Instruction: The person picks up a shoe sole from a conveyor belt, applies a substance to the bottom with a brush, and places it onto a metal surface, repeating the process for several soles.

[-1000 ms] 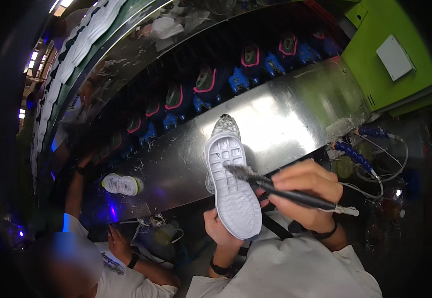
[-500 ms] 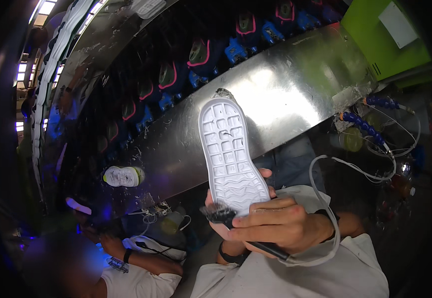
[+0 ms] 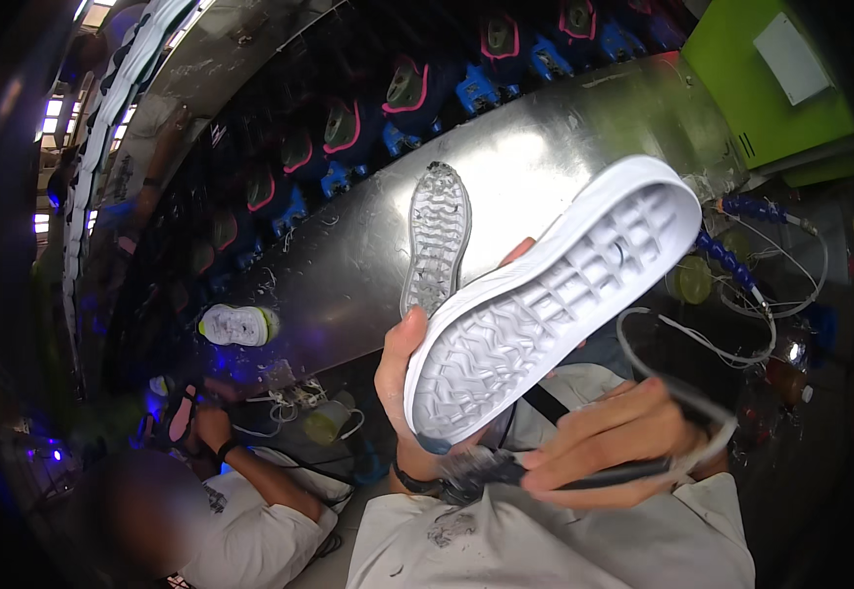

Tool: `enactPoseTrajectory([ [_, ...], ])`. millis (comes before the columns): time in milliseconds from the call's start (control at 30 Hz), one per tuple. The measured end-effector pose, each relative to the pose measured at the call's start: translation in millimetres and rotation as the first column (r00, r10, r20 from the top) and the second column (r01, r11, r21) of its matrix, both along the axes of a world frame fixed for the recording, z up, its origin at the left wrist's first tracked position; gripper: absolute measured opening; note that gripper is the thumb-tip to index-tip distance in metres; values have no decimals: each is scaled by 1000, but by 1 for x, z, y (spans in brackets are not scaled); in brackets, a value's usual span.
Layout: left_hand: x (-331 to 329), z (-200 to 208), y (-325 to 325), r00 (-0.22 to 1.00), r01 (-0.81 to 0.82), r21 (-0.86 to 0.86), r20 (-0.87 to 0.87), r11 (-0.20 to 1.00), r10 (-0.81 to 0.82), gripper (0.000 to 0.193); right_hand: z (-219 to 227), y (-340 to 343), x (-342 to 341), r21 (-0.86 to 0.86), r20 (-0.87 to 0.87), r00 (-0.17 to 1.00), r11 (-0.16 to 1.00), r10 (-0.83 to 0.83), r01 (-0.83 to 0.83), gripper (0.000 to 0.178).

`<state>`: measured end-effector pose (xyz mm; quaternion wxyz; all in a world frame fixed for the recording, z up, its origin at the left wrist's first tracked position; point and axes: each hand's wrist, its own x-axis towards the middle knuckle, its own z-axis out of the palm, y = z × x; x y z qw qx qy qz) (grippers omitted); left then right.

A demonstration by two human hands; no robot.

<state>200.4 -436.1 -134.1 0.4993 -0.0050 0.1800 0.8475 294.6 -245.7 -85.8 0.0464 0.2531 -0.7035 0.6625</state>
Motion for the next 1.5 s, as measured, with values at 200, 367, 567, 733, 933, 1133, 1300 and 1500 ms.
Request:
enactPoseTrajectory([
  [200,1,9,-3,995,-35,-235,81,971,56,93,-11,-5,23,139,59,918,914,-392,381,26],
  [367,13,-7,4,960,-46,524,258,850,-108,95,1,-43,5,-56,27,941,940,-336,337,20],
  [567,-12,-22,-13,997,34,37,73,999,-36,103,-2,-52,1,-94,228,907,920,-353,381,27],
  [733,-15,-23,-8,992,-115,264,85,958,96,96,-1,-28,-1,-227,309,950,965,-55,130,27],
  [933,-5,4,-3,942,-295,79,194,952,275,86,-6,-52,-9,116,-143,808,801,-572,588,26],
  [1133,-15,-10,-12,974,-181,206,172,962,146,93,-3,-50,-18,-126,268,947,968,-178,217,25],
  [1300,-42,15,14,987,-76,343,160,936,21,91,5,-24,-21,-232,386,922,962,-45,144,27],
  [1500,-124,116,164,905,-256,324,-251,911,344,70,7,-10,14,-648,456,846,549,-275,528,17],
])
